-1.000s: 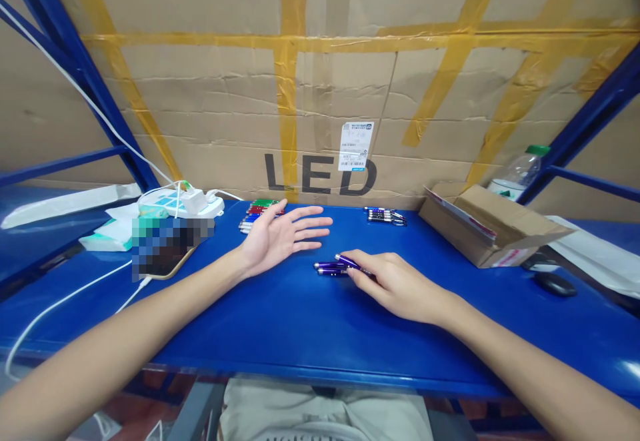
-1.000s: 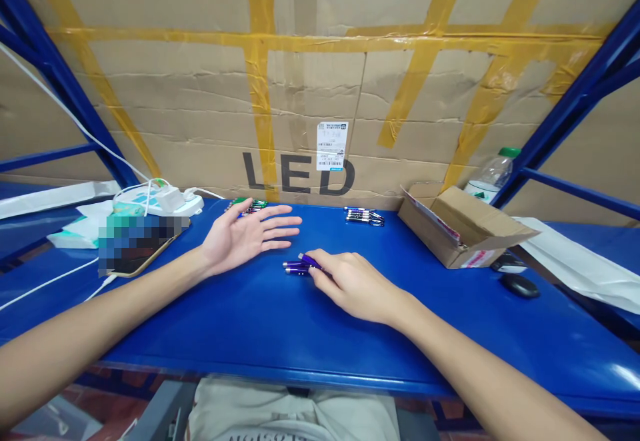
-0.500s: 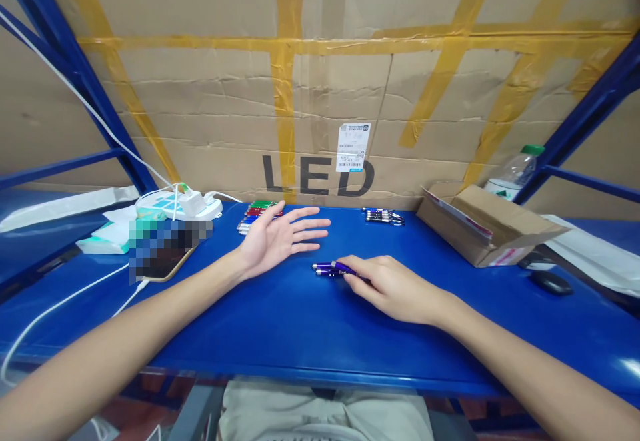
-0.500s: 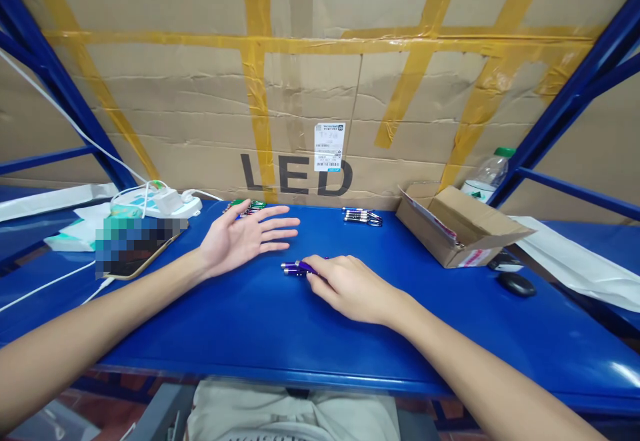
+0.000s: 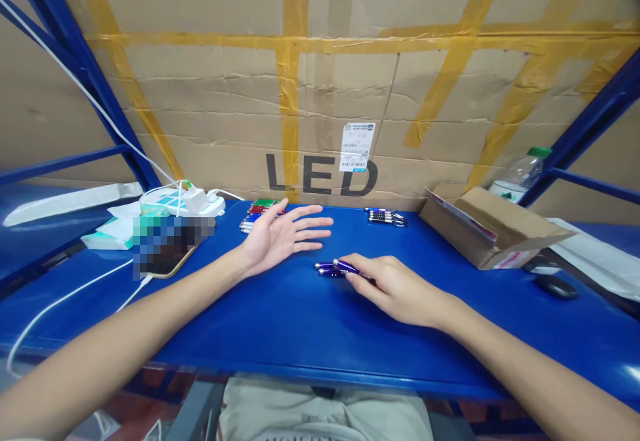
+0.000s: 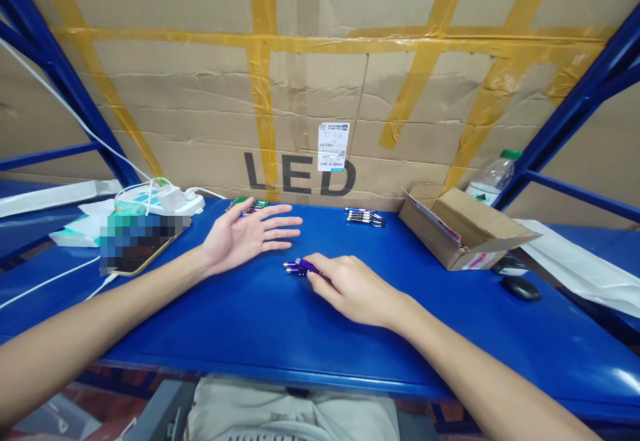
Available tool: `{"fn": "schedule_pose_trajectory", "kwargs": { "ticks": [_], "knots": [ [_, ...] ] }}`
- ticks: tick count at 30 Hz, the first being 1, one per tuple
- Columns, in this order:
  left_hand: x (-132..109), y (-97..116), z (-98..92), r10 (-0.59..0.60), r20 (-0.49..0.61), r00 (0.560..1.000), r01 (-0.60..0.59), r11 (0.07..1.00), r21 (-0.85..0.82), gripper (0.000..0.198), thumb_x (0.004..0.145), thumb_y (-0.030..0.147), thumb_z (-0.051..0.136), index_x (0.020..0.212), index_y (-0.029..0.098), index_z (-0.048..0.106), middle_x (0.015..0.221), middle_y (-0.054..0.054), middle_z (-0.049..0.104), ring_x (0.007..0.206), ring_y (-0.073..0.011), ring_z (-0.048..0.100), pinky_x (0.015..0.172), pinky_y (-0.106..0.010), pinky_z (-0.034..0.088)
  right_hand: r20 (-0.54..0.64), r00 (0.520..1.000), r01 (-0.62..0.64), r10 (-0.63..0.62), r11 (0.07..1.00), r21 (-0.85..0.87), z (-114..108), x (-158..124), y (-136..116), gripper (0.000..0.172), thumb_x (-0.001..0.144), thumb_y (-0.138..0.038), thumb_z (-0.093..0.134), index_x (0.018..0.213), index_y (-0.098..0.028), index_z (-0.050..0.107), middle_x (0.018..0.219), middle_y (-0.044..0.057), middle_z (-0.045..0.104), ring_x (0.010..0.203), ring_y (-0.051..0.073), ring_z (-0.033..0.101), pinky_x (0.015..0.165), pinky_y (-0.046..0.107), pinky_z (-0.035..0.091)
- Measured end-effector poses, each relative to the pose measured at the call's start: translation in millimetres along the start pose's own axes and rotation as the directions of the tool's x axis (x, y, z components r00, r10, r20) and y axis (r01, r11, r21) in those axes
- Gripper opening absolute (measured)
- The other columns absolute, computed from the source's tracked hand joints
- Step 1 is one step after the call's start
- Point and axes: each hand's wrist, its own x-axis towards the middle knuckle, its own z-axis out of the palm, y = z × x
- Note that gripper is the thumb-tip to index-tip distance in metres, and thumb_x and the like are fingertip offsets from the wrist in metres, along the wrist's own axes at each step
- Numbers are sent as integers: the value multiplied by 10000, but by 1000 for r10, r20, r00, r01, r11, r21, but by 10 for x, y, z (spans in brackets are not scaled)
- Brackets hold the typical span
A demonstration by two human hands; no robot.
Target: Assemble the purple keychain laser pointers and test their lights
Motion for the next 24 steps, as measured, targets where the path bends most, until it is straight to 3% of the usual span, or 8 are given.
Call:
{"fn": "schedule_pose_trajectory", "kwargs": {
  "ticks": [7, 10, 12, 14, 17, 21, 24],
  "knots": [
    [18, -11, 10, 16, -25, 1000, -15, 999, 43, 731, 1070, 691, 391, 1523, 161, 609, 1581, -216, 611, 1452, -416, 571, 1183, -578, 433, 59, 998, -29, 34, 996, -87, 23, 16, 20, 289, 1160, -329, 427, 1254, -216, 675, 939, 60, 771, 801, 235, 723, 734, 333, 490],
    [29, -61, 31, 109, -115, 987, -75, 961, 267, 628, 1057, 678, 489, 1388, 182, 687, 1399, -194, 728, 1269, -375, 682, 1061, -513, 516, 25, 999, 36, -34, 997, -62, 38, 7, 54, 330, 1181, -365, 402, 1344, -226, 653, 1128, 89, 754, 990, 247, 733, 857, 358, 538],
    [16, -104, 64, 251, -137, 958, -140, 831, 539, 493, 1033, 615, 621, 1247, 187, 738, 1160, -149, 785, 1039, -308, 724, 954, -452, 541, -14, 998, 57, -58, 996, -73, 45, -3, 79, 375, 1190, -405, 376, 1410, -240, 631, 1163, 97, 721, 1021, 245, 718, 871, 364, 554],
    [-17, -141, 118, 315, -61, 947, -173, 661, 730, 402, 1019, 557, 686, 1173, 193, 761, 1020, -104, 773, 894, -256, 697, 894, -419, 536, -38, 998, 56, -59, 996, -77, 48, -8, 99, 396, 1191, -431, 368, 1437, -245, 617, 1152, 98, 711, 1005, 242, 713, 855, 361, 560],
    [-80, -165, 220, 305, 26, 952, -190, 521, 832, 370, 1023, 537, 686, 1143, 197, 771, 971, -84, 755, 844, -234, 668, 803, -376, 518, -51, 997, 62, -63, 998, -20, 51, -2, 105, 359, 1190, -434, 393, 1372, -242, 634, 1165, 91, 745, 1031, 244, 728, 889, 357, 544],
    [-122, -158, 312, 245, 142, 959, -237, 417, 878, 335, 1022, 515, 701, 1088, 196, 780, 906, -61, 724, 769, -198, 636, 707, -320, 482, 8, 1000, -2, 2, 1000, -12, 52, 5, 81, 307, 1185, -435, 424, 1240, -221, 637, 979, 50, 751, 827, 220, 715, 743, 318, 473],
    [-125, -148, 319, 207, 178, 962, -244, 360, 900, 271, 1038, 441, 692, 1030, 186, 784, 887, -41, 716, 740, -162, 611, 696, -286, 467, 28, 999, -37, 37, 999, -24, 52, -2, 65, 244, 1168, -434, 481, 1195, -225, 604, 934, 30, 731, 778, 211, 686, 690, 299, 412]
  ]
}}
